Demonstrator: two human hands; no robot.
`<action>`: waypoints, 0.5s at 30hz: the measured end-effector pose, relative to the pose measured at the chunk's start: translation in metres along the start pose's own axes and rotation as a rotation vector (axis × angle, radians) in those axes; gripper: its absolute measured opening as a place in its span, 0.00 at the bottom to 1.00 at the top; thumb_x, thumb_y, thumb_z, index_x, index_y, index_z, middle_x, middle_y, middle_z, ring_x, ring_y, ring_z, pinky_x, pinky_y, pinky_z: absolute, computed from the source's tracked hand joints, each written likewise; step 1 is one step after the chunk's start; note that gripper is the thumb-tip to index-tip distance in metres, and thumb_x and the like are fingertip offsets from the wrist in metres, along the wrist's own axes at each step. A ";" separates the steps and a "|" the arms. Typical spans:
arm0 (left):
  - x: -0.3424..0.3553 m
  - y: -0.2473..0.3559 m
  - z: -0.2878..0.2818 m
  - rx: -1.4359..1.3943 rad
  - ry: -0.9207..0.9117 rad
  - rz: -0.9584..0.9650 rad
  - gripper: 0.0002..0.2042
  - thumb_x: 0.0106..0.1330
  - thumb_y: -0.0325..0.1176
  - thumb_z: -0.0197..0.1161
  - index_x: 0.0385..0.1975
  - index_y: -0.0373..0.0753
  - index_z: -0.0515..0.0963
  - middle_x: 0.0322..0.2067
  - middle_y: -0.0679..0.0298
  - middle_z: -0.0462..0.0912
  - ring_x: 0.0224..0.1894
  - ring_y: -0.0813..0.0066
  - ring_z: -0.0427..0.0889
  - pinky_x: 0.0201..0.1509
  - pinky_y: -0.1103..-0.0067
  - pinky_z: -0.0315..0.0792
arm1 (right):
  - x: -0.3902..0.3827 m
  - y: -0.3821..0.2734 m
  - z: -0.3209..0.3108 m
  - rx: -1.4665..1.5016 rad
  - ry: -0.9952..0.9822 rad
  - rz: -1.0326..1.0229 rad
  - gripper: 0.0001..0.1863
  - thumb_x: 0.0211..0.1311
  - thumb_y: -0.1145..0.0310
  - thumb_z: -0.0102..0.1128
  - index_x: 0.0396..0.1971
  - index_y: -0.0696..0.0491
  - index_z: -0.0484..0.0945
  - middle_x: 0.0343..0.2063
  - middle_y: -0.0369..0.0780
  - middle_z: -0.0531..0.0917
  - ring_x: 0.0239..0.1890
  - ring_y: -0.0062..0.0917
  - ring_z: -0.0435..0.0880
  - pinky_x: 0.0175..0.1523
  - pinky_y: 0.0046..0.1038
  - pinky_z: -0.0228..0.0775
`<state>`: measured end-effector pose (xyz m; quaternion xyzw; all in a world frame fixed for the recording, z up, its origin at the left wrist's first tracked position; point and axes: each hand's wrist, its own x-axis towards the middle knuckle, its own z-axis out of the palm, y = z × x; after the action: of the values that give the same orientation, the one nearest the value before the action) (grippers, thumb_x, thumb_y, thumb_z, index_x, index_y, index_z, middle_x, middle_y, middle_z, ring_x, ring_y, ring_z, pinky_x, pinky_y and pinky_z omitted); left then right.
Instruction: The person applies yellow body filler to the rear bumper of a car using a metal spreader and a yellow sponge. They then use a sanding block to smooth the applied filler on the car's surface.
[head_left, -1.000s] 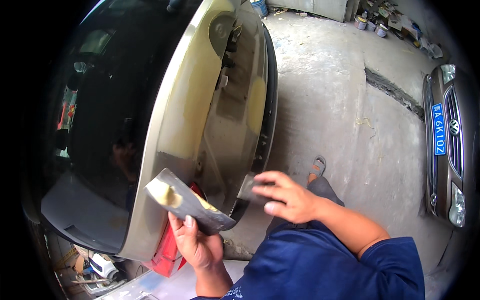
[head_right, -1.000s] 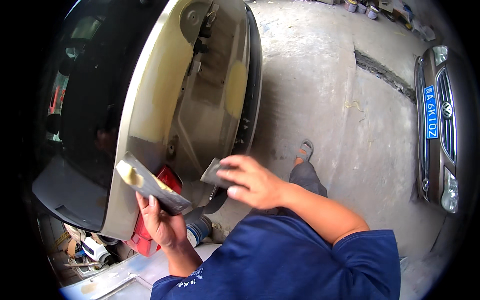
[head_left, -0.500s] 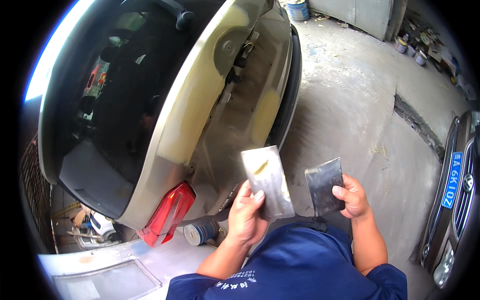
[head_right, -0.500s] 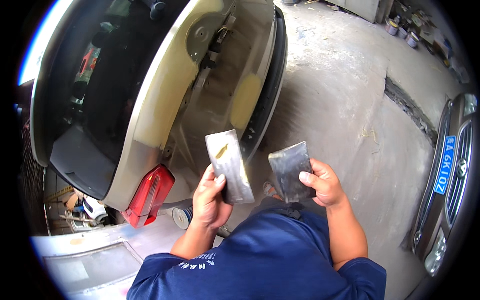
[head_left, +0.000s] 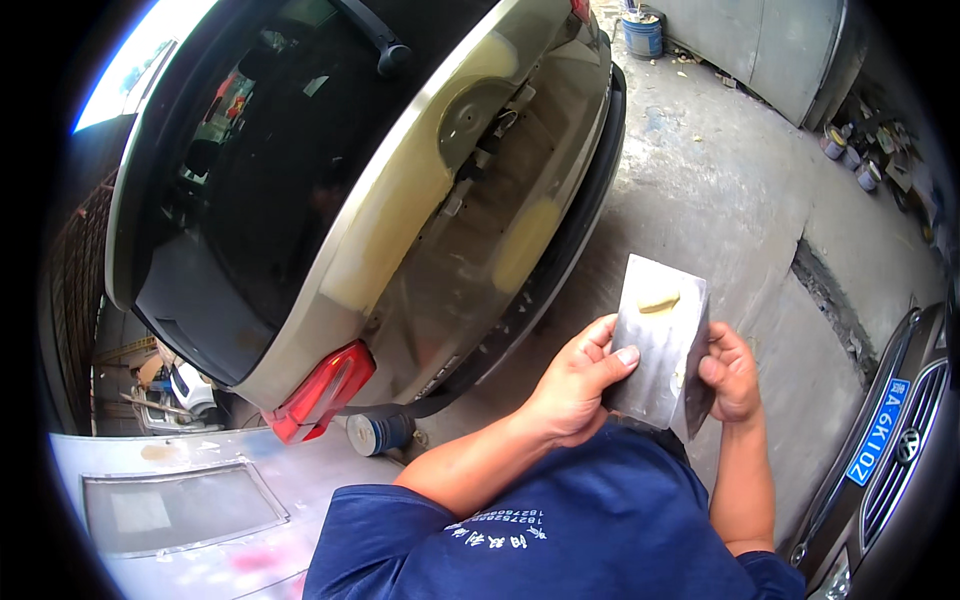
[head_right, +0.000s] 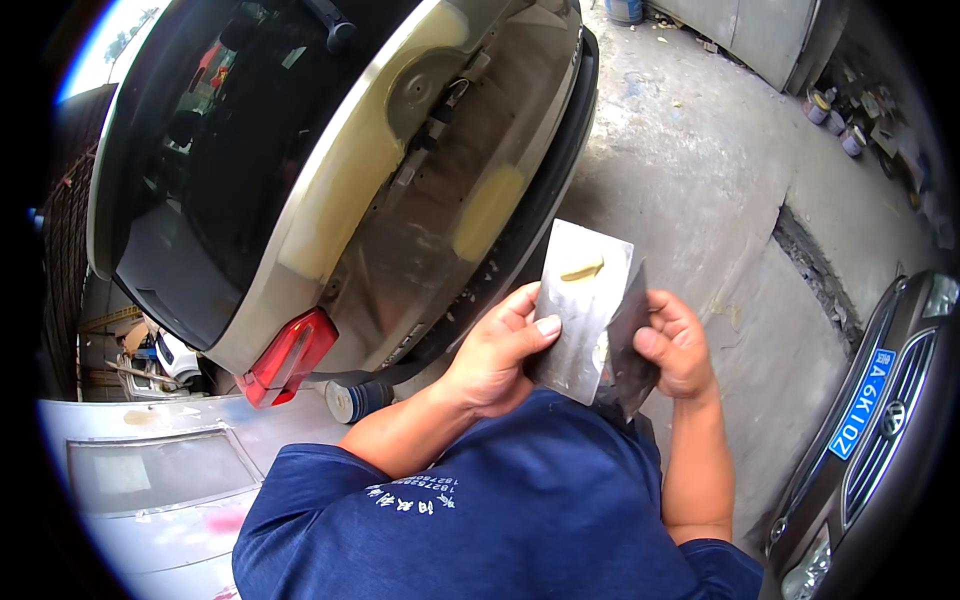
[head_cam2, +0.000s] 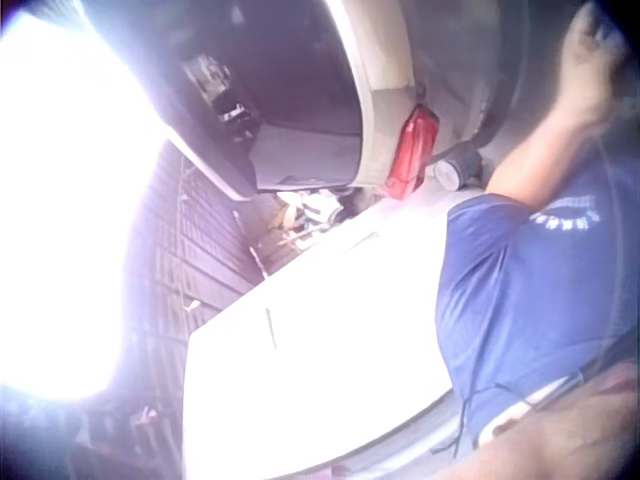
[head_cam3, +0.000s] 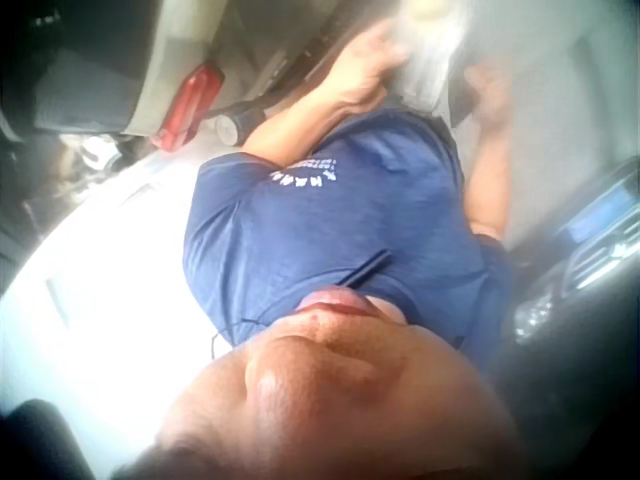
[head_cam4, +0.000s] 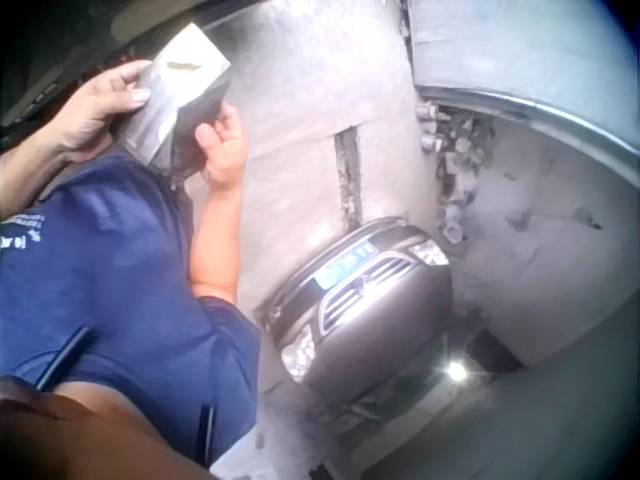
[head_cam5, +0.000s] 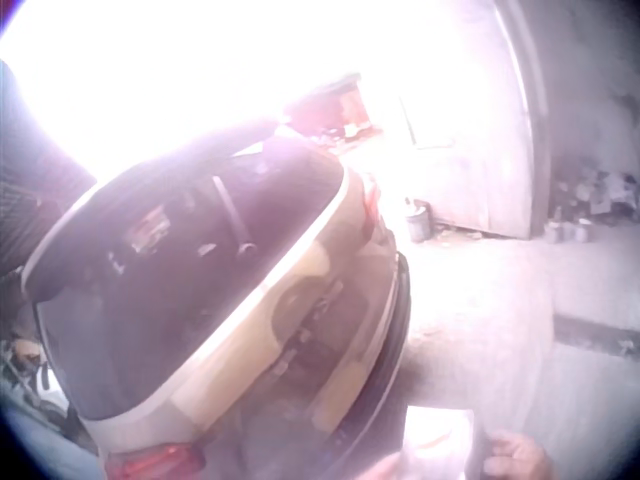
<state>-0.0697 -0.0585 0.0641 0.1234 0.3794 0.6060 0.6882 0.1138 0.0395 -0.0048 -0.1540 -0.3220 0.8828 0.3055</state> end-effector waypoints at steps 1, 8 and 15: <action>0.004 0.001 0.004 0.027 0.012 0.027 0.21 0.65 0.29 0.56 0.57 0.34 0.62 0.50 0.59 0.74 0.53 0.70 0.73 0.59 0.69 0.67 | 0.005 -0.001 -0.015 -0.069 0.061 -0.069 0.27 0.57 0.71 0.60 0.55 0.63 0.64 0.43 0.44 0.79 0.44 0.26 0.80 0.52 0.26 0.71; 0.057 0.015 0.001 -0.092 0.049 0.155 0.18 0.66 0.27 0.55 0.54 0.36 0.64 0.50 0.60 0.75 0.52 0.73 0.74 0.58 0.73 0.68 | 0.035 -0.042 -0.023 -0.471 0.313 -0.423 0.24 0.58 0.76 0.54 0.55 0.64 0.65 0.47 0.44 0.77 0.48 0.25 0.77 0.56 0.27 0.66; 0.130 0.016 0.002 -0.125 0.065 0.415 0.16 0.69 0.25 0.50 0.55 0.35 0.62 0.49 0.62 0.75 0.51 0.78 0.74 0.58 0.78 0.67 | 0.081 -0.055 -0.014 -1.083 0.048 -0.684 0.22 0.49 0.85 0.54 0.48 0.57 0.72 0.46 0.50 0.77 0.49 0.41 0.76 0.54 0.37 0.68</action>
<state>-0.0833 0.0662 0.0270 0.1362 0.3295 0.7606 0.5426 0.0825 0.1313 0.0147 -0.1949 -0.7462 0.4441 0.4560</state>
